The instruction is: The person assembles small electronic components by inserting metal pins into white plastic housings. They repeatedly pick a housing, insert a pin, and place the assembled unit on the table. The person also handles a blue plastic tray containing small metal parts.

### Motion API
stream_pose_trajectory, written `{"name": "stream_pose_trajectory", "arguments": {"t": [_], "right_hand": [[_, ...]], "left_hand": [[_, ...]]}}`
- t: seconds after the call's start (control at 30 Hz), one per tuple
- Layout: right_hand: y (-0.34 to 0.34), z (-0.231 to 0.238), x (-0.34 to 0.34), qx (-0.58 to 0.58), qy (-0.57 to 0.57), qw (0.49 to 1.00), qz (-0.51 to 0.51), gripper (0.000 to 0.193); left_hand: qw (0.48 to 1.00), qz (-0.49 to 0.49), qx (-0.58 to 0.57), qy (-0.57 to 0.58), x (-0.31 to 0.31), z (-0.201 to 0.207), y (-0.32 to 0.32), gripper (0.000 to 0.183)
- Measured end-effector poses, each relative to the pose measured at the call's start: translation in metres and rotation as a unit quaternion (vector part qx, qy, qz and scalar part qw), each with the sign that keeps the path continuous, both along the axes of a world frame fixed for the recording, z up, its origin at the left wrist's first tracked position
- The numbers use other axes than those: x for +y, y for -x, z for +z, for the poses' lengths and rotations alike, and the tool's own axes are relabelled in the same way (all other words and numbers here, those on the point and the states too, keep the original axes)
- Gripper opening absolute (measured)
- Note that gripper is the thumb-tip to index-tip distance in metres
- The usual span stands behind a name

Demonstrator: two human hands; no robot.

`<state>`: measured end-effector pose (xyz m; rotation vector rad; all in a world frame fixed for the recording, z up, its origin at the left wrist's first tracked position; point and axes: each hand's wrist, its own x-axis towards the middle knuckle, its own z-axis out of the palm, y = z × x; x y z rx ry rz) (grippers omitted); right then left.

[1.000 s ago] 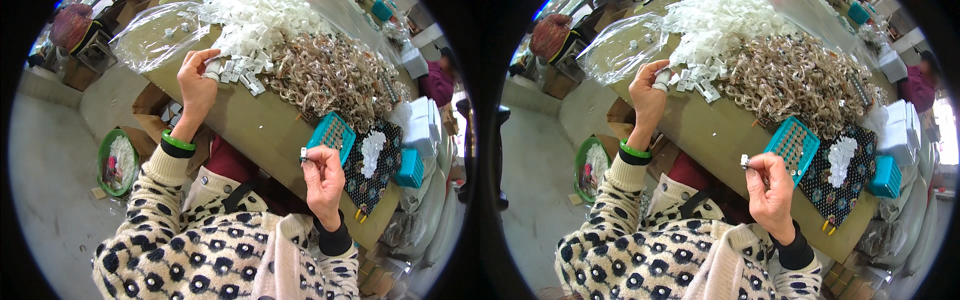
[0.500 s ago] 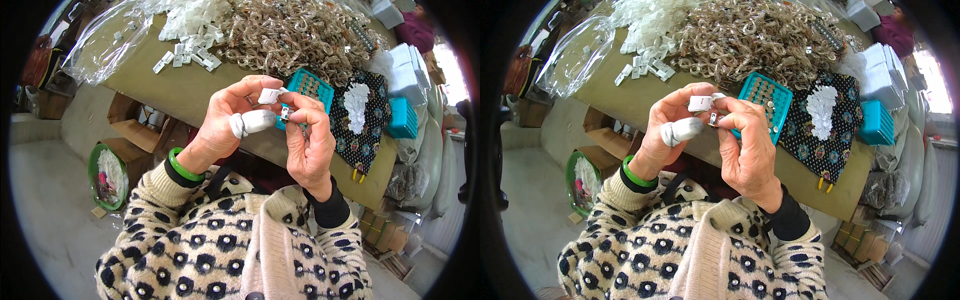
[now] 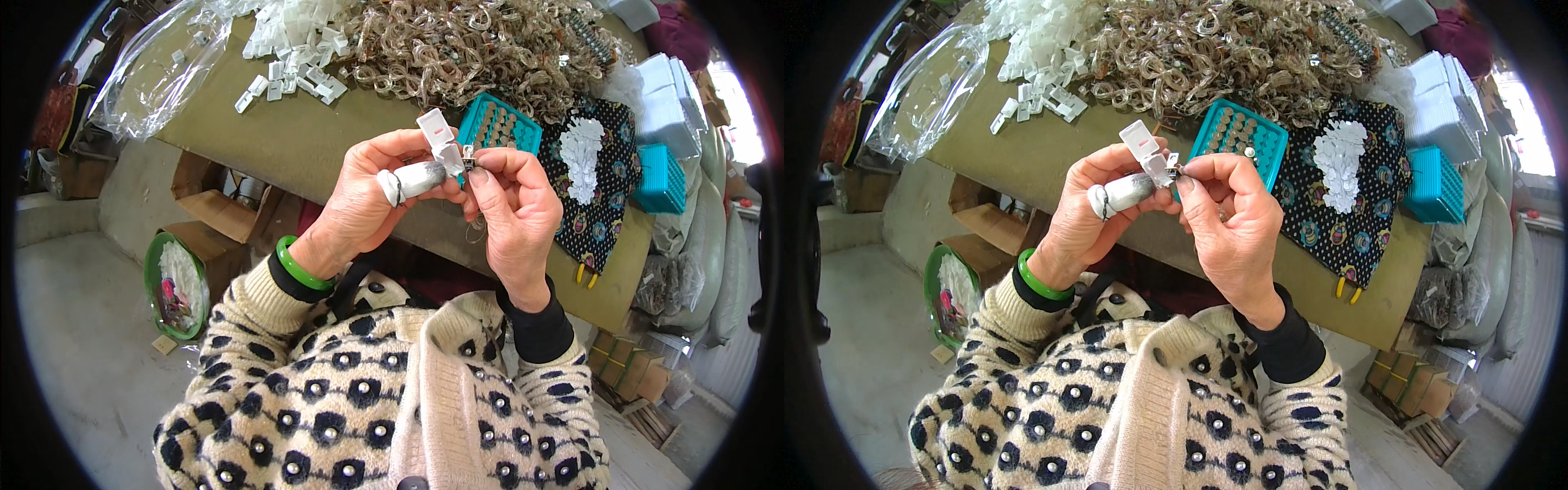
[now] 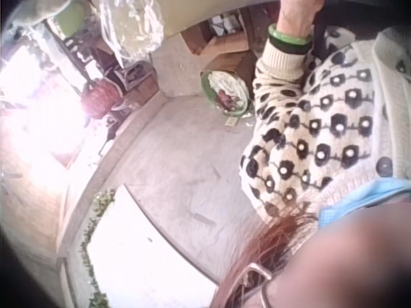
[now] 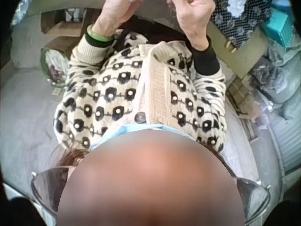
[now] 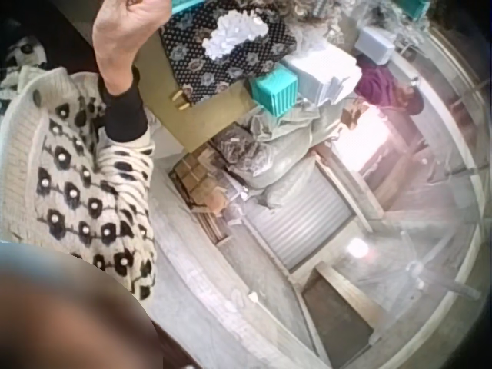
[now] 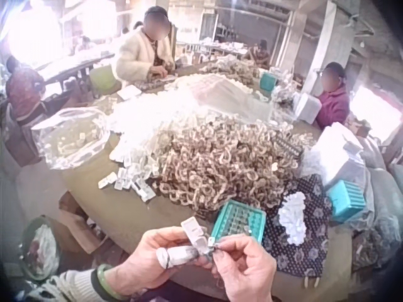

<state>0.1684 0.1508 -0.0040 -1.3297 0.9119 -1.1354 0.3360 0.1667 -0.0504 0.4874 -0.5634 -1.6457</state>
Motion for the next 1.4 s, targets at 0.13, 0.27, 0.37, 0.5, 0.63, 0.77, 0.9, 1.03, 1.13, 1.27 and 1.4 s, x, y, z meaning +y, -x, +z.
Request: {"name": "stream_pose_trajectory", "arguments": {"t": [0.13, 0.27, 0.37, 0.5, 0.63, 0.77, 0.9, 1.03, 1.13, 1.27, 1.4], "right_hand": [[0.002, 0.0, -0.001, -0.043, -0.044, 0.998, 0.006, 0.01], [0.005, 0.004, -0.003, -0.061, -0.086, 0.994, 0.025, 0.009], [0.006, 0.008, -0.003, -0.06, -0.127, 0.989, 0.041, 0.008], [0.003, 0.012, -0.001, -0.024, -0.151, 0.988, 0.034, 0.007], [-0.001, 0.013, 0.002, -0.012, -0.119, 0.992, 0.031, 0.01], [-0.003, 0.01, 0.007, 0.065, -0.016, 0.998, 0.002, 0.009], [-0.008, -0.002, 0.007, 0.162, 0.216, 0.962, -0.037, 0.023], [-0.011, -0.012, 0.006, 0.259, 0.392, 0.878, -0.093, 0.029], [-0.013, -0.016, 0.007, 0.277, 0.442, 0.848, -0.1, 0.03], [-0.014, -0.017, 0.001, 0.281, 0.497, 0.814, -0.109, 0.032], [-0.016, -0.019, -0.001, 0.274, 0.449, 0.841, -0.127, 0.023]], "left_hand": [[1.0, 0.011, 0.025, 0.015, -0.001, -0.003, 0.002, 0.029], [0.999, 0.022, 0.0, 0.026, 0.0, -0.007, 0.002, 0.03], [0.999, 0.028, 0.009, 0.045, 0.0, -0.007, 0.003, 0.031], [0.995, 0.058, -0.04, 0.067, 0.001, -0.004, 0.006, 0.029], [0.99, 0.1, -0.054, 0.088, 0.001, -0.002, 0.008, 0.028], [0.99, 0.106, -0.069, 0.056, 0.0, 0.001, 0.007, 0.027], [0.991, 0.11, -0.067, 0.036, 0.004, 0.007, 0.008, 0.025], [0.992, 0.11, -0.055, 0.007, 0.009, 0.014, 0.01, 0.022], [0.977, 0.145, -0.153, -0.024, 0.008, 0.017, 0.012, 0.023], [0.919, 0.231, -0.316, 0.051, 0.011, 0.018, 0.018, 0.019], [0.943, 0.218, -0.252, -0.005, 0.008, 0.018, 0.02, 0.02]]}}
